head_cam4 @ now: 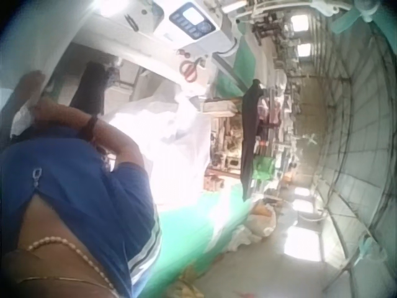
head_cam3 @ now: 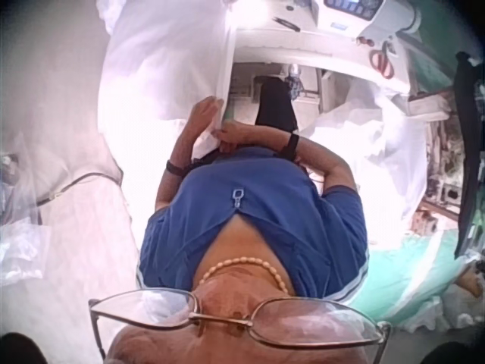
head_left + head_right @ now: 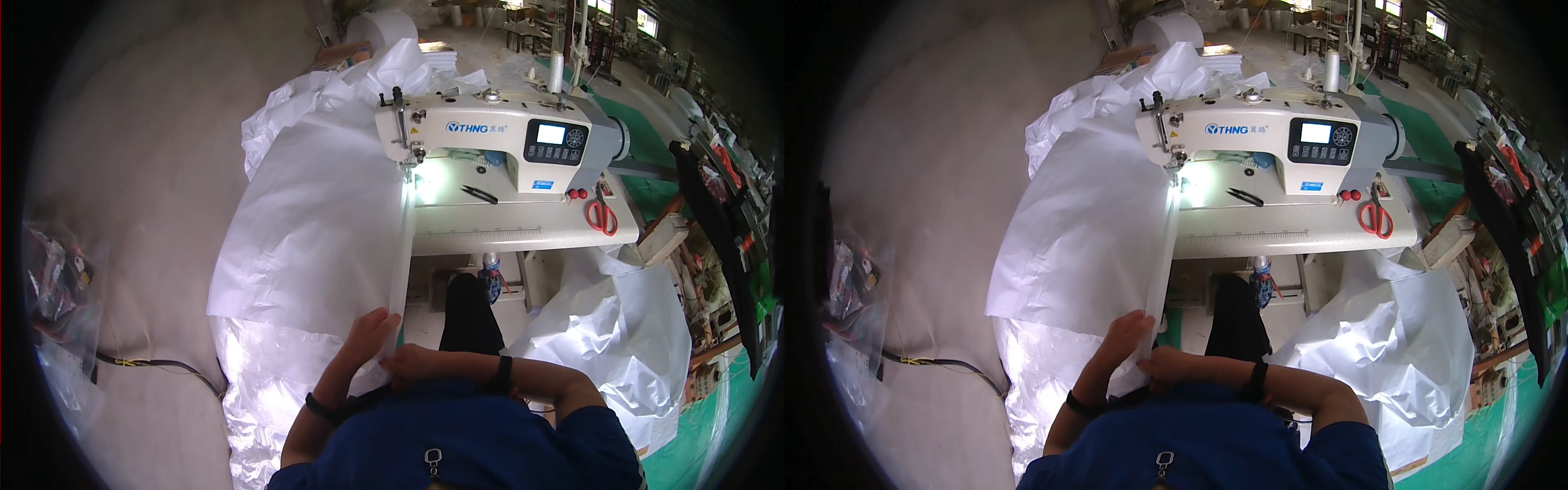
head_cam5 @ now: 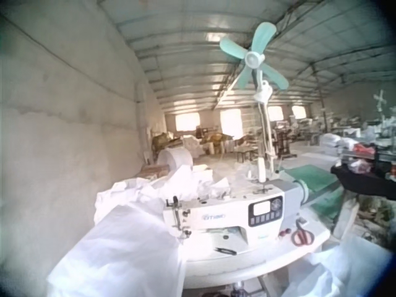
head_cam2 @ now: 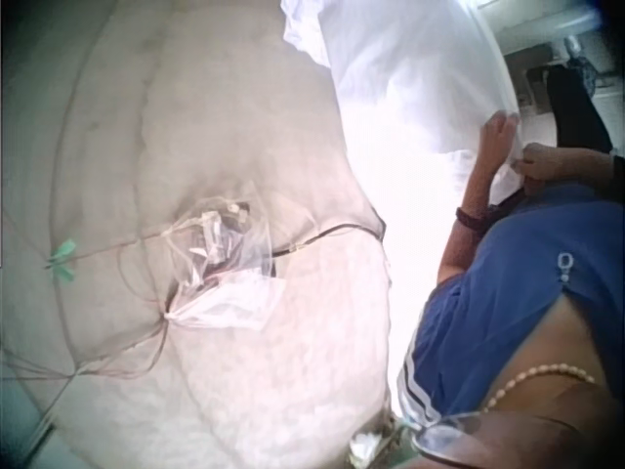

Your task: The recorder is using an industrial sewing machine to stitch together large pieces of white synthetic fabric.

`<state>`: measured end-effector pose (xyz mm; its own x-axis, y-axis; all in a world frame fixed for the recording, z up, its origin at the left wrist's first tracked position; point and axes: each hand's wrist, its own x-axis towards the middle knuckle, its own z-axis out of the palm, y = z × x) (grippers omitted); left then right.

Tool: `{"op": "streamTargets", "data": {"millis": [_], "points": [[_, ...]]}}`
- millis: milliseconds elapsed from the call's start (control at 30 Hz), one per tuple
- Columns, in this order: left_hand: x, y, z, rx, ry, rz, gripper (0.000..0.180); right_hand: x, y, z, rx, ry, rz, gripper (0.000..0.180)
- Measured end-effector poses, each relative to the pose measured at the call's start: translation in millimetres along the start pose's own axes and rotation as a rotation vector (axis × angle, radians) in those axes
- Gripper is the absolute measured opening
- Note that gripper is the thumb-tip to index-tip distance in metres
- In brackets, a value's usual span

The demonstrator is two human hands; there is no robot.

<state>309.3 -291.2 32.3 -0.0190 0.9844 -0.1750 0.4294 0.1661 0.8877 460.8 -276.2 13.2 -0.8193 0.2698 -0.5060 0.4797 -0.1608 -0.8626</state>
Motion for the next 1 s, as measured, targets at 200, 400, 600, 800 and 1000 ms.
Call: {"op": "streamTargets", "data": {"millis": [200,400,600,800,1000], "points": [[-15.0,12.8,-4.1,0.055,0.324,0.139,0.017,36.9,2.9,-80.7,-0.276,-0.021,-0.081,0.029],[-19.7,56.2,-24.0,0.21,0.164,0.107,0.022,59.9,-49.1,-67.6,-0.642,0.41,-0.288,0.03],[-26.2,19.9,-18.2,0.243,0.161,0.07,0.02,52.6,-8.4,-9.4,-0.524,-0.095,-0.74,0.024],[-24.2,15.2,3.2,0.179,0.131,0.054,0.022,45.6,-36.9,-106.0,-0.745,0.625,-0.012,0.025],[-23.5,28.9,12.0,0.199,0.12,0.199,0.018,71.1,-88.8,-177.4,-0.841,1.249,-0.037,0.025]]}}
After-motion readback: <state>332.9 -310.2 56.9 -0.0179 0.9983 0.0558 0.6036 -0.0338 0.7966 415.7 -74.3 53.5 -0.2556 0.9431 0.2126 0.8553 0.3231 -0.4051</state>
